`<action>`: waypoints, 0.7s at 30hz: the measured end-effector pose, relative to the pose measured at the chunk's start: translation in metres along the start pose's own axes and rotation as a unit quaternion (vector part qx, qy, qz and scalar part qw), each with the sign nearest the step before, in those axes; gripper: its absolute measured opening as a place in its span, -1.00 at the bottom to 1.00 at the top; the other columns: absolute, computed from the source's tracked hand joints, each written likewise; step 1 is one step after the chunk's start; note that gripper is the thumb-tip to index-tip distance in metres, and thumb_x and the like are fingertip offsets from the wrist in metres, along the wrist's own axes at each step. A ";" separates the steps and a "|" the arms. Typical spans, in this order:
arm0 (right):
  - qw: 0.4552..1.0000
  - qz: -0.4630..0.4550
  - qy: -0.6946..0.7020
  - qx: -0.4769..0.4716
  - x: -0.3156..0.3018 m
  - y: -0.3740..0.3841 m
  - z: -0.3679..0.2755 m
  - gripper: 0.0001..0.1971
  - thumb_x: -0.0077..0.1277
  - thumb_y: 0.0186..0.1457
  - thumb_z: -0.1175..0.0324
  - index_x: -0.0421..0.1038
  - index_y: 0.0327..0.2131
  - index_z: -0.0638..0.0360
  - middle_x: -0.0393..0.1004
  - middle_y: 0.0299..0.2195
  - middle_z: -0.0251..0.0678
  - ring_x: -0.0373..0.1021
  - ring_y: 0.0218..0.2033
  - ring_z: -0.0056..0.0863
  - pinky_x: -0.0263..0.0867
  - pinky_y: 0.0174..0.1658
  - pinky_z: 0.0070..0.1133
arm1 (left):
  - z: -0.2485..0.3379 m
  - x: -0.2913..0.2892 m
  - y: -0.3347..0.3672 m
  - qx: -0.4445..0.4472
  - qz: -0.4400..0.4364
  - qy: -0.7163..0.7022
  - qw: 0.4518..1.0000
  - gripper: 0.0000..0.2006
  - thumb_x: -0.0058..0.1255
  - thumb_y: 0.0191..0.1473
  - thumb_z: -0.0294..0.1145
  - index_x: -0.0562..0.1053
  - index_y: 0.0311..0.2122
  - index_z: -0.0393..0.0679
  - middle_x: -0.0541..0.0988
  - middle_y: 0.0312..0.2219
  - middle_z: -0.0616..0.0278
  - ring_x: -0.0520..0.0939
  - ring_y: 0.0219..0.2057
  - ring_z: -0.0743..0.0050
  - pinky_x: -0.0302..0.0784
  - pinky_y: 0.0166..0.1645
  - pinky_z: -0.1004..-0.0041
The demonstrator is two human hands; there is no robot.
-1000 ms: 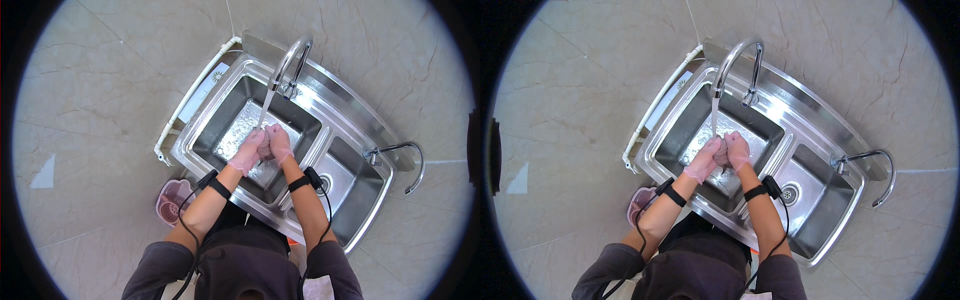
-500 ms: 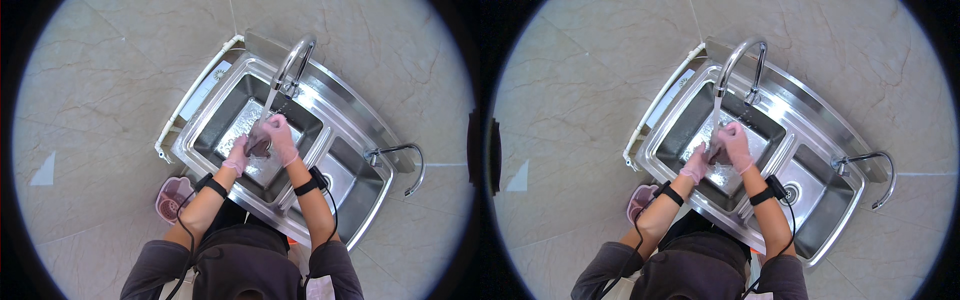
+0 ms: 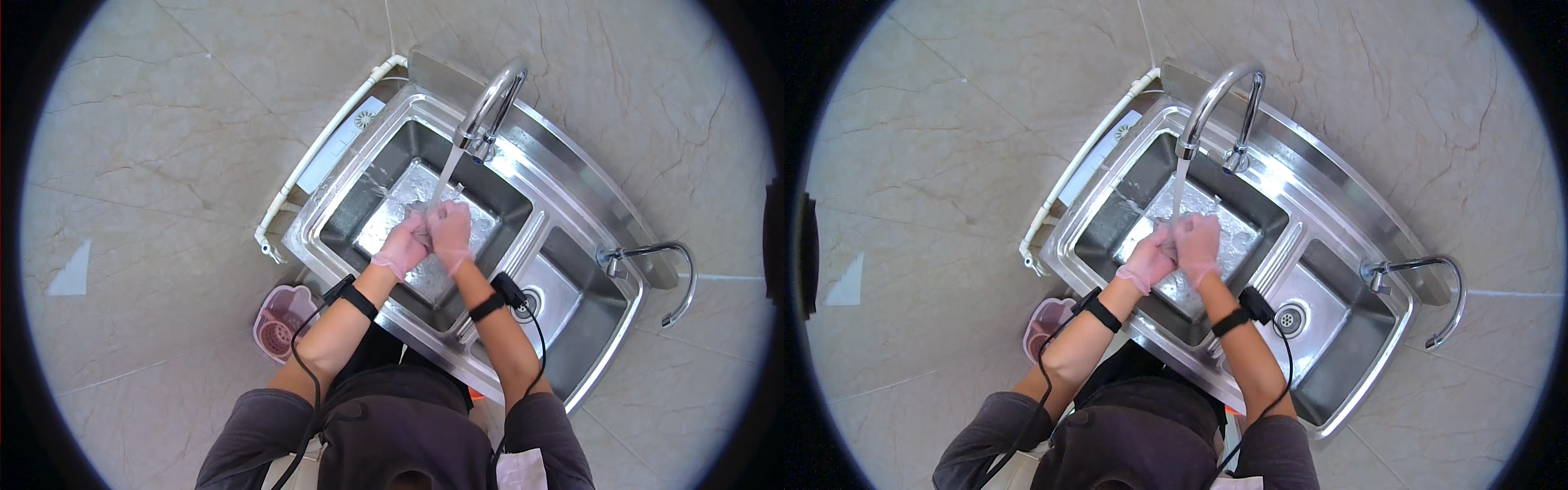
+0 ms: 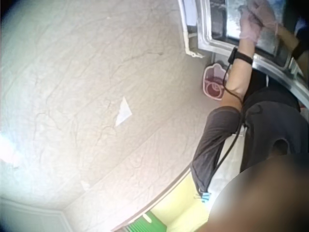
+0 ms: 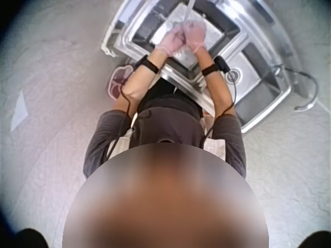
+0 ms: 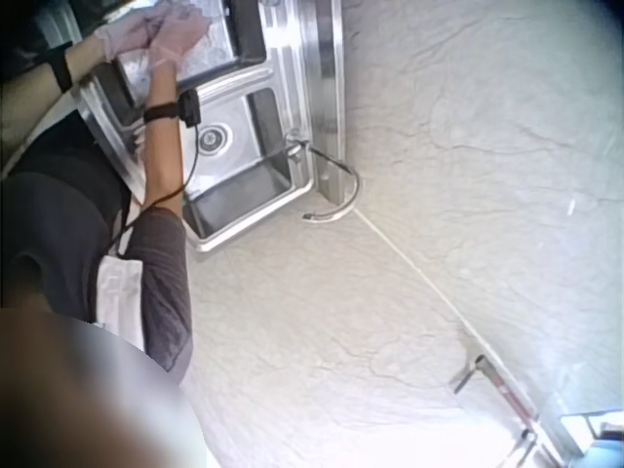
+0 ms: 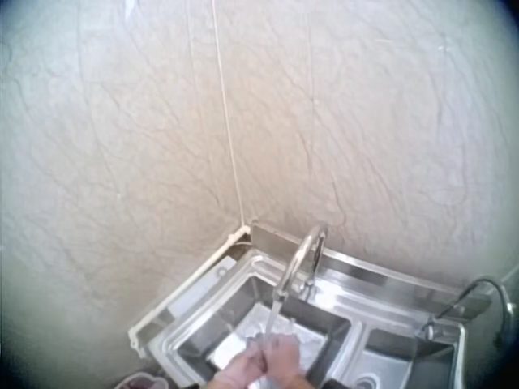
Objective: Cleaning a bathroom door using a damp rag.
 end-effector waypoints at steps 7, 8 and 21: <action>0.996 0.049 -0.067 -0.018 0.001 0.012 0.037 -0.74 -0.09 -0.05 0.24 0.41 -0.62 0.22 0.35 -0.47 -0.08 0.23 -0.31 -0.15 0.15 -0.22 -0.34 | -0.026 0.011 -0.015 -0.031 -0.036 0.023 0.999 -0.69 -0.28 0.15 -0.32 0.26 -0.04 -0.24 0.40 -0.12 0.10 0.44 -0.09 0.27 0.30 0.04 0.29; 0.997 0.046 -0.065 -0.020 0.002 0.009 0.030 -0.74 -0.09 -0.05 0.24 0.41 -0.62 0.22 0.35 -0.47 -0.08 0.23 -0.31 -0.15 0.15 -0.22 -0.34 | -0.021 0.008 -0.015 -0.027 -0.034 0.024 0.999 -0.69 -0.28 0.15 -0.32 0.26 -0.04 -0.24 0.40 -0.12 0.10 0.44 -0.09 0.27 0.30 0.04 0.29; 0.934 -0.057 0.301 0.186 -0.005 0.005 0.026 -0.72 0.05 -0.06 0.22 0.34 -0.60 0.26 0.42 -0.52 -0.28 0.32 -0.48 -0.50 0.25 -0.39 -0.55 | -0.013 -0.001 -0.005 -0.052 -0.067 -0.034 0.996 -0.55 -0.29 0.15 -0.03 0.29 -0.10 -0.26 0.42 -0.15 0.12 0.46 -0.14 0.25 0.32 0.00 0.26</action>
Point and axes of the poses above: each hand's wrist, its own y-axis towards the middle knuckle, its own x-axis out of the palm, z = x × y, the point moved 6 cm from there along y, towards the middle knuckle
